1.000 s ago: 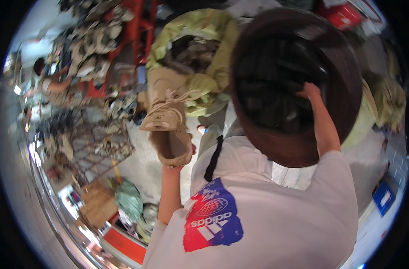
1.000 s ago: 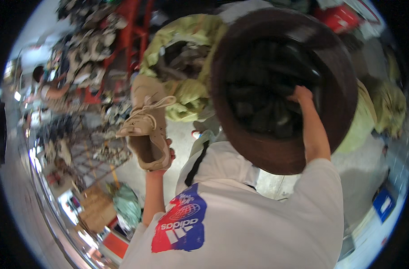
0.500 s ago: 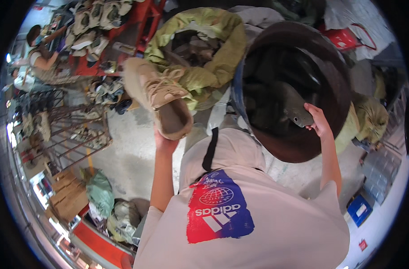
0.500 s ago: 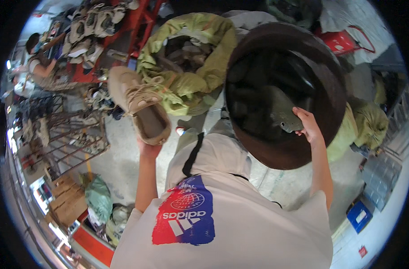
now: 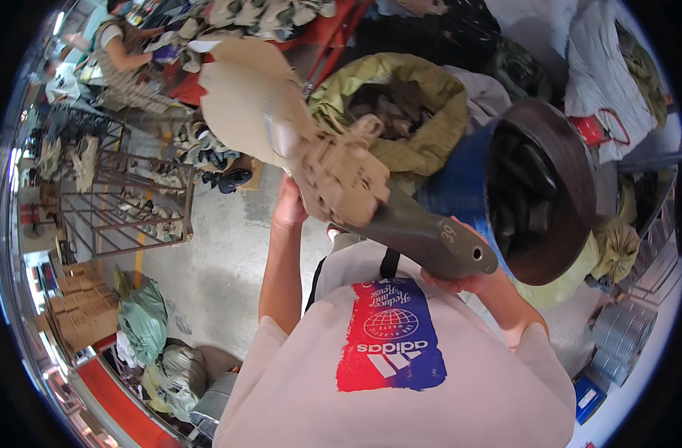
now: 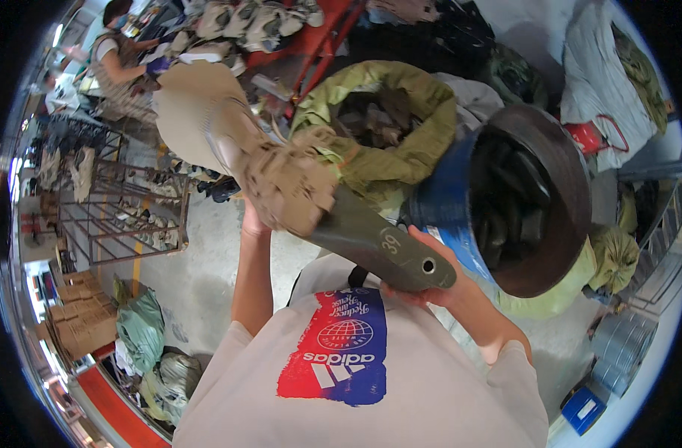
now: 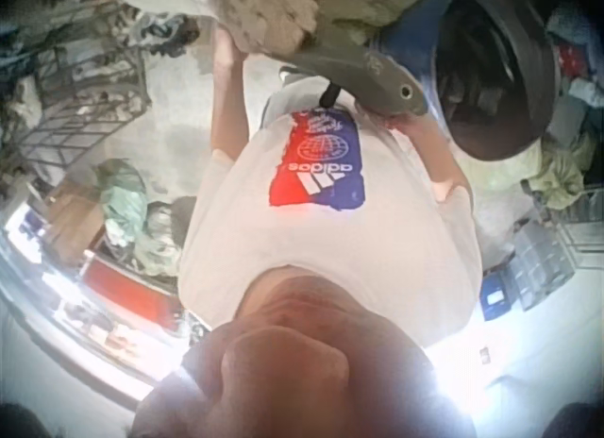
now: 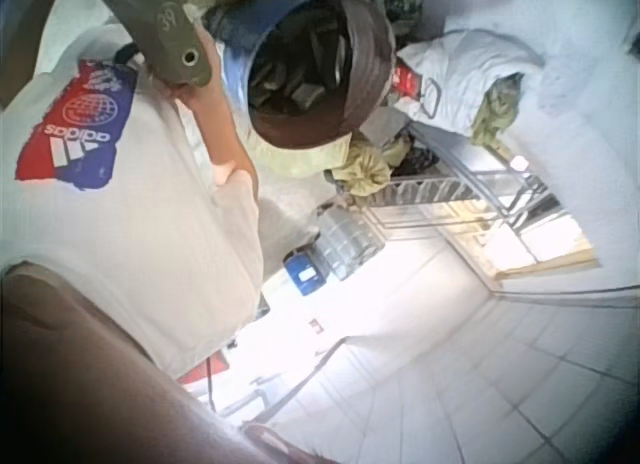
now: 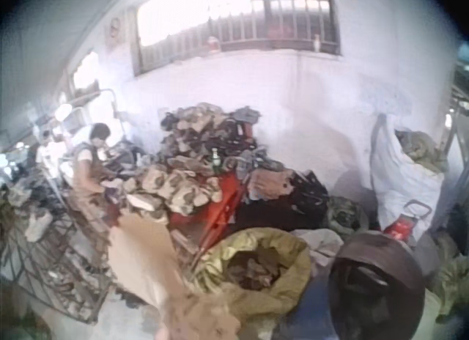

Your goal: The person repeatedly picks up a shoe upper and a separate sole, aligns them, and presses them together by hand. The assembled shoes are placed on a nearby red table. The process is repeated for multiple pairs.

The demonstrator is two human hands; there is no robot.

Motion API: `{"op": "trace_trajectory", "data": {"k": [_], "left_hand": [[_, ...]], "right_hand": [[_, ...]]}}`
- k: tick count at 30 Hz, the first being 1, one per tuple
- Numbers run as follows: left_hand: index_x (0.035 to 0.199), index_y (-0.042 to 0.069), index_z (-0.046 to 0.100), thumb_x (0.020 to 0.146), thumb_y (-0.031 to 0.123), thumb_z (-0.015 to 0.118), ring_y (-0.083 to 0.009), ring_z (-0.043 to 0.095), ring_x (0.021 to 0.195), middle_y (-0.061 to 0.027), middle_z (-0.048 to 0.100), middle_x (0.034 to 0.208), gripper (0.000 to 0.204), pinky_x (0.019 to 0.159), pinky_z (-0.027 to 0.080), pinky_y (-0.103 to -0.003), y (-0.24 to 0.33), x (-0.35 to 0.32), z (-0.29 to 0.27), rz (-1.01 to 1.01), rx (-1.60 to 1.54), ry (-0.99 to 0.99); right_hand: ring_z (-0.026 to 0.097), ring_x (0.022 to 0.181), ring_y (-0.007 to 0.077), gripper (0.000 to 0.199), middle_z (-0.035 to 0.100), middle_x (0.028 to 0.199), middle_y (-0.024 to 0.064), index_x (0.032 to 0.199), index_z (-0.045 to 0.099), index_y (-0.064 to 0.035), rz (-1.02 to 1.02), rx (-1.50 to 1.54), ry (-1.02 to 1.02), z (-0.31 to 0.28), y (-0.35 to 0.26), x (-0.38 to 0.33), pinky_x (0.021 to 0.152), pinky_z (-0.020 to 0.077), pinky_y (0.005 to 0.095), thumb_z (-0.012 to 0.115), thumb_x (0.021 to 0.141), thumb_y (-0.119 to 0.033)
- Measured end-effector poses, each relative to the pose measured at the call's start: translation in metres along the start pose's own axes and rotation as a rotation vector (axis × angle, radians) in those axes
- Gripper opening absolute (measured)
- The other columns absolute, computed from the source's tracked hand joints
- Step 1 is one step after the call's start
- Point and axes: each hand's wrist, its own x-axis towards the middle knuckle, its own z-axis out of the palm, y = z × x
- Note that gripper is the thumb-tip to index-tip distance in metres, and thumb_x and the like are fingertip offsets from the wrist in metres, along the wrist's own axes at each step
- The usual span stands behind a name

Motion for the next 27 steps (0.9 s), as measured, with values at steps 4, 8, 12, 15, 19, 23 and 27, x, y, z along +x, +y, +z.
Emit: {"op": "trace_trajectory", "data": {"k": [4, 8, 12, 15, 19, 23, 27], "left_hand": [[0.157, 0.005, 0.028, 0.079, 0.073, 0.068, -0.0299, 0.042, 0.143, -0.0110, 0.040, 0.157, 0.111, 0.115, 0.040, -0.050, 0.014, -0.055, -0.019, -0.080, 0.103, 0.113], [0.156, 0.006, 0.027, 0.075, 0.063, 0.082, -0.0291, 0.044, 0.141, -0.0088, 0.040, 0.155, 0.114, 0.114, 0.041, -0.052, 0.030, -0.085, -0.030, 0.018, -0.236, 0.209], [0.155, 0.006, 0.028, 0.075, 0.060, 0.084, -0.0283, 0.045, 0.140, -0.0083, 0.042, 0.153, 0.111, 0.113, 0.042, -0.051, 0.047, -0.100, -0.069, 0.096, -0.169, 0.312], [0.154, 0.005, 0.029, 0.076, 0.058, 0.084, -0.0281, 0.046, 0.139, -0.0081, 0.043, 0.151, 0.109, 0.112, 0.044, -0.051, 0.053, -0.098, -0.089, 0.134, -0.149, 0.402], [0.154, 0.005, 0.029, 0.077, 0.057, 0.084, -0.0278, 0.048, 0.137, -0.0081, 0.044, 0.150, 0.108, 0.111, 0.045, -0.051, 0.063, -0.085, -0.113, 0.130, -0.122, 0.505], [0.153, 0.005, 0.028, 0.077, 0.056, 0.084, -0.0280, 0.049, 0.136, -0.0084, 0.044, 0.150, 0.107, 0.112, 0.045, -0.052, 0.068, -0.063, -0.146, 0.061, -0.048, 0.557], [0.153, 0.004, 0.028, 0.076, 0.057, 0.084, -0.0288, 0.050, 0.135, -0.0086, 0.045, 0.149, 0.109, 0.111, 0.046, -0.052, 0.095, -0.013, -0.179, -0.029, 0.021, 0.473]], "right_hand": [[0.063, 0.060, 0.0299, 0.068, 0.068, 0.097, 0.0246, 0.125, 0.060, -0.0071, -0.048, 0.106, 0.173, 0.073, 0.046, 0.067, 0.046, 0.0490, 0.0341, 0.047, 0.094, -0.066], [0.066, 0.096, 0.0267, 0.055, 0.066, 0.114, 0.0162, 0.131, 0.056, -0.0085, -0.224, -0.417, -0.342, 0.084, 0.040, 0.126, 0.066, 0.0571, 0.0379, 0.042, 0.104, -0.054], [0.052, 0.131, 0.0213, 0.071, 0.056, 0.142, 0.0095, 0.147, 0.046, -0.0081, -0.527, -0.473, 0.032, 0.128, 0.065, 0.160, 0.111, 0.0414, 0.0411, 0.033, 0.105, -0.064], [0.050, 0.135, 0.0206, 0.080, 0.054, 0.146, 0.0079, 0.149, 0.044, -0.0057, -0.523, -0.401, -0.043, 0.141, 0.064, 0.187, 0.115, 0.0377, 0.0418, 0.035, 0.102, -0.070], [0.055, 0.126, 0.0175, 0.070, 0.059, 0.138, 0.0070, 0.143, 0.051, -0.0034, -0.627, -0.348, -0.296, 0.130, 0.054, 0.233, 0.108, 0.0431, 0.0376, 0.054, 0.100, -0.060], [0.059, 0.112, 0.0130, 0.052, 0.064, 0.124, 0.0053, 0.131, 0.058, -0.0017, -0.702, -0.602, -0.095, 0.165, 0.041, 0.283, 0.097, 0.0481, 0.0314, 0.074, 0.094, -0.034], [0.059, 0.109, 0.0129, 0.052, 0.064, 0.122, 0.0055, 0.130, 0.058, -0.0003, -0.663, -0.496, -0.108, 0.198, 0.012, 0.336, 0.096, 0.0485, 0.0306, 0.077, 0.092, -0.031]]}}
